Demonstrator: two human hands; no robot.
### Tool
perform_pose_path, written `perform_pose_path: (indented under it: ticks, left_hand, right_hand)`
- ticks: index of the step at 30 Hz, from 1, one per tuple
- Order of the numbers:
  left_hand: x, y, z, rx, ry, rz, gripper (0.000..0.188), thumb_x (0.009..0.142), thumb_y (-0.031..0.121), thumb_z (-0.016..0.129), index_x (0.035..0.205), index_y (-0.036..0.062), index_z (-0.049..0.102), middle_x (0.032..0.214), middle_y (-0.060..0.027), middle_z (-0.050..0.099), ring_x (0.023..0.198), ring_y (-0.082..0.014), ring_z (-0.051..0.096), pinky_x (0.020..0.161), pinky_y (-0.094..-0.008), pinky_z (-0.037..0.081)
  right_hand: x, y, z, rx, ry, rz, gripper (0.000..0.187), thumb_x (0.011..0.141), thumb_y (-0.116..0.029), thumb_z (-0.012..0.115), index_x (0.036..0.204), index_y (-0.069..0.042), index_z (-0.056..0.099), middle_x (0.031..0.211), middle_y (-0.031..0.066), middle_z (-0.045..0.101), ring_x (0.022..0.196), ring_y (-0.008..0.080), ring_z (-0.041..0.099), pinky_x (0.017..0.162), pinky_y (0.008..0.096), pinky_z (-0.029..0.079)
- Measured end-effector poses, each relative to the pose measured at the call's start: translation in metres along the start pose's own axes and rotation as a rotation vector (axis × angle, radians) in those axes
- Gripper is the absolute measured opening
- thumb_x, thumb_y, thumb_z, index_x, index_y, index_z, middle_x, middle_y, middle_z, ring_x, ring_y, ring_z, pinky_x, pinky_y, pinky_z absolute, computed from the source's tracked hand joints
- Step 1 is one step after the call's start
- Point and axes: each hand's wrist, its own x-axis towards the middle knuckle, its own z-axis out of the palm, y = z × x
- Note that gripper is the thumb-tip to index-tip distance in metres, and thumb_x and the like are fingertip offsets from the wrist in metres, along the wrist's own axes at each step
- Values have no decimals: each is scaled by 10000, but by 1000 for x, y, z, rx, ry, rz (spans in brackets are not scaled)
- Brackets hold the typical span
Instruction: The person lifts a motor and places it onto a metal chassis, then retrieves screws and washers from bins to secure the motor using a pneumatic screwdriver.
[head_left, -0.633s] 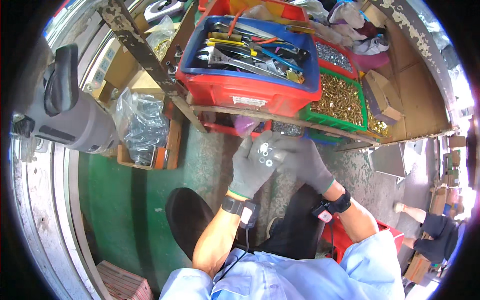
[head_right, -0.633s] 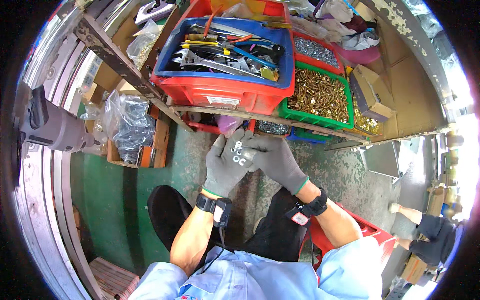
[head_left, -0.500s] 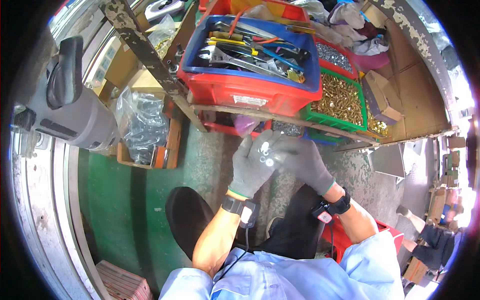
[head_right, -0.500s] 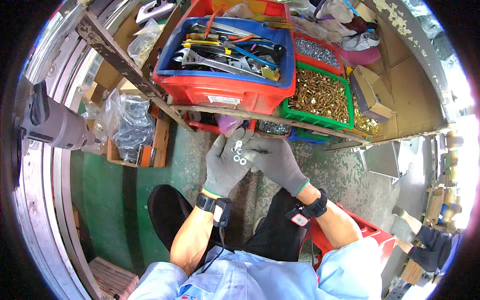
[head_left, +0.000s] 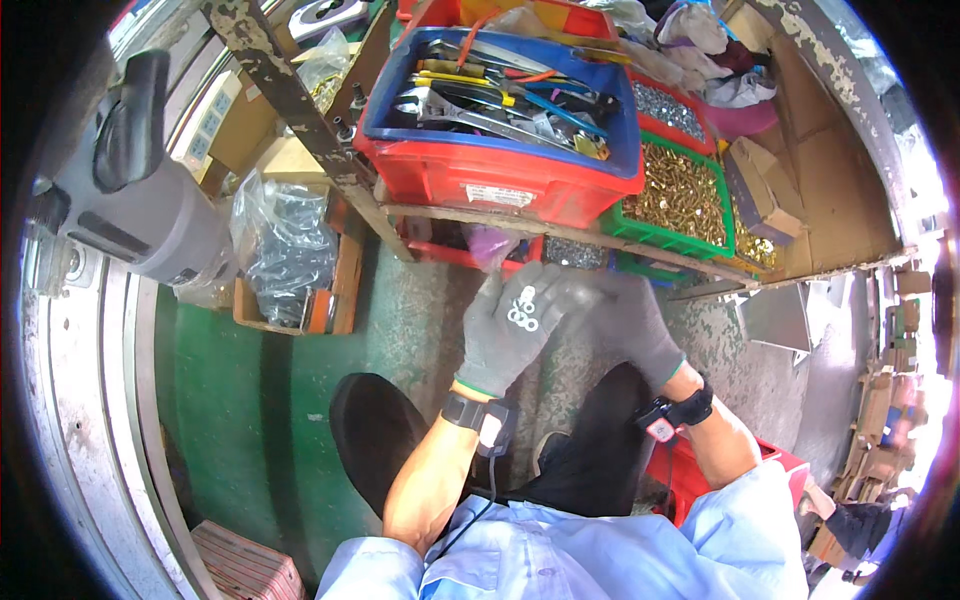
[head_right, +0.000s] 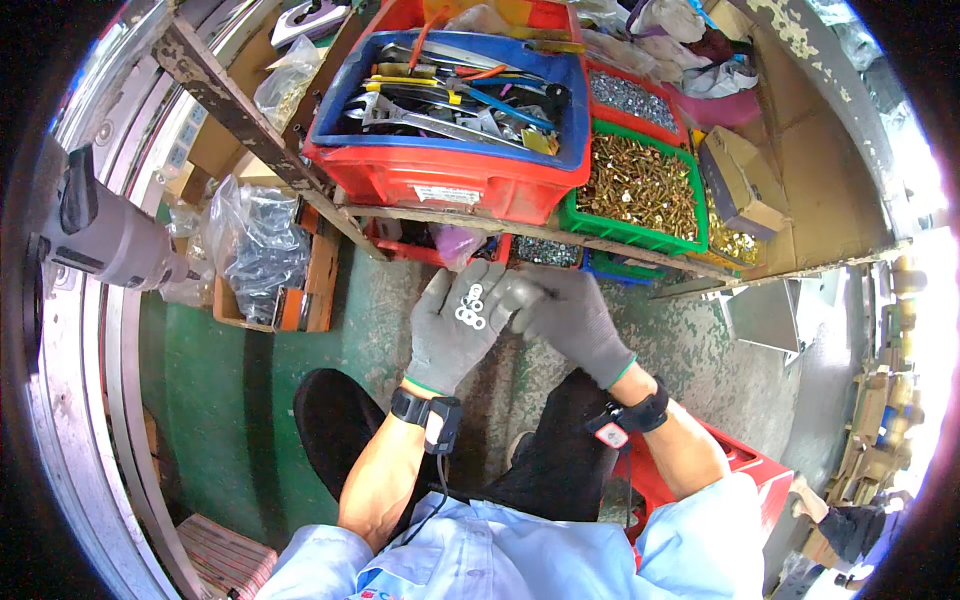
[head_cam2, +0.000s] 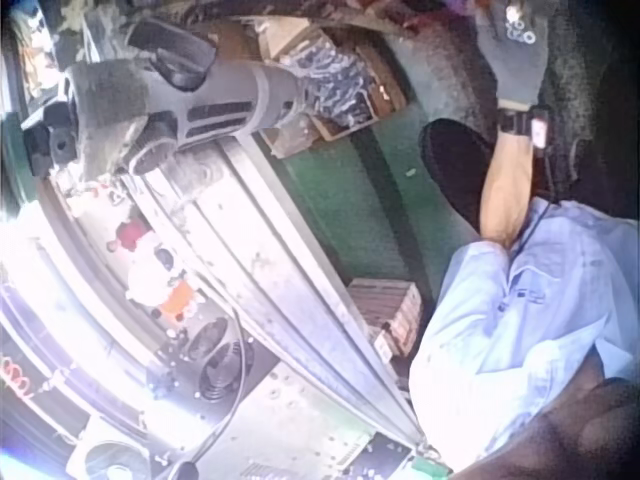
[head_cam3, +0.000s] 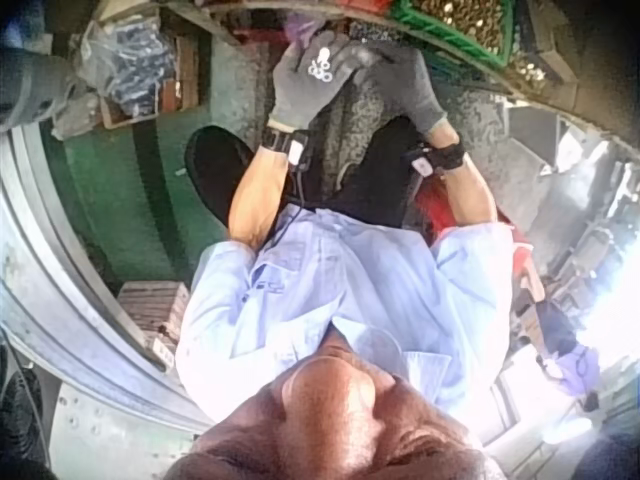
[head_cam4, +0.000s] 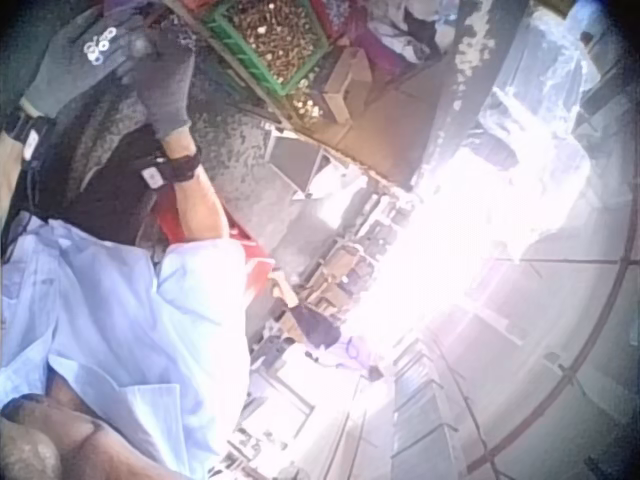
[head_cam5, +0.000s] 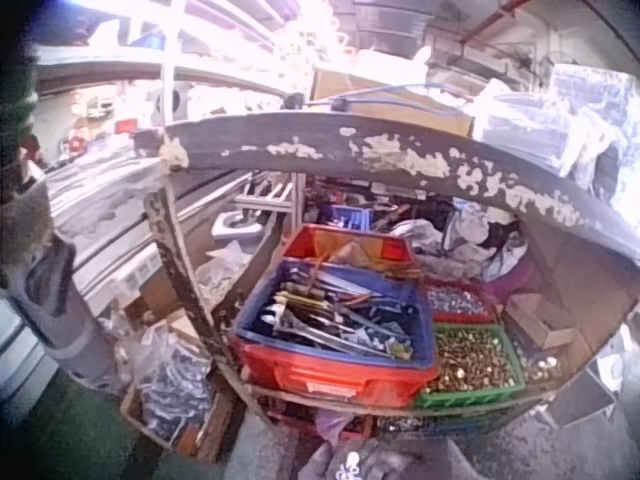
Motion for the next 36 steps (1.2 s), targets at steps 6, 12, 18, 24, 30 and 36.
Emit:
perform_pose_path:
  ticks: [6, 12, 18, 24, 30, 36]
  left_hand:
    - [0, 13, -35, 49, 278, -24, 345, 1077, 311, 441, 1108, 23, 627, 1038, -128, 674, 989, -300, 645, 900, -424, 568]
    - [-19, 16, -93, 108, 435, -108, 272, 1058, 246, 476, 947, 36, 609, 863, -82, 632, 761, -230, 627, 665, -312, 589]
    - [-32, 10, -140, 86, 269, -106, 240, 1046, 229, 494, 979, 28, 606, 891, -94, 633, 812, -223, 640, 712, -315, 596]
    - [-42, 4, -161, 87, 324, -74, 281, 1048, 253, 526, 1089, -3, 635, 1022, -154, 698, 896, -269, 695, 774, -360, 629]
    - [-39, -4, -131, -2, 189, -53, 278, 1051, 278, 510, 1021, 23, 616, 1013, -124, 640, 931, -255, 637, 827, -378, 598]
    - [-89, -39, 5, -26, 96, 74, 325, 1057, 334, 444, 988, 39, 563, 975, -105, 533, 1020, -277, 547, 1001, -416, 491]
  right_hand:
    - [51, 78, -43, -535, -122, -73, 284, 1003, -241, 621, 1056, 20, 719, 900, 23, 723, 751, 98, 628, 711, 324, 542]
    - [132, 206, -50, -657, -66, -148, 297, 999, -265, 612, 1080, 7, 701, 918, 33, 712, 775, 110, 625, 728, 342, 540]
    - [208, 301, -60, -668, 123, -144, 311, 996, -288, 604, 1104, -7, 683, 937, 44, 702, 800, 122, 621, 744, 361, 539]
    - [255, 342, -70, -599, 281, -164, 328, 992, -311, 595, 1127, -20, 665, 956, 55, 691, 825, 135, 617, 761, 380, 537]
    - [174, 306, -55, -411, -43, -211, 227, 957, -250, 640, 1014, -30, 651, 881, 57, 659, 761, 170, 607, 702, 395, 514]
    - [-23, 67, -14, -292, -43, -169, 181, 889, -156, 702, 989, -13, 749, 936, 162, 736, 826, 232, 705, 763, 371, 549]
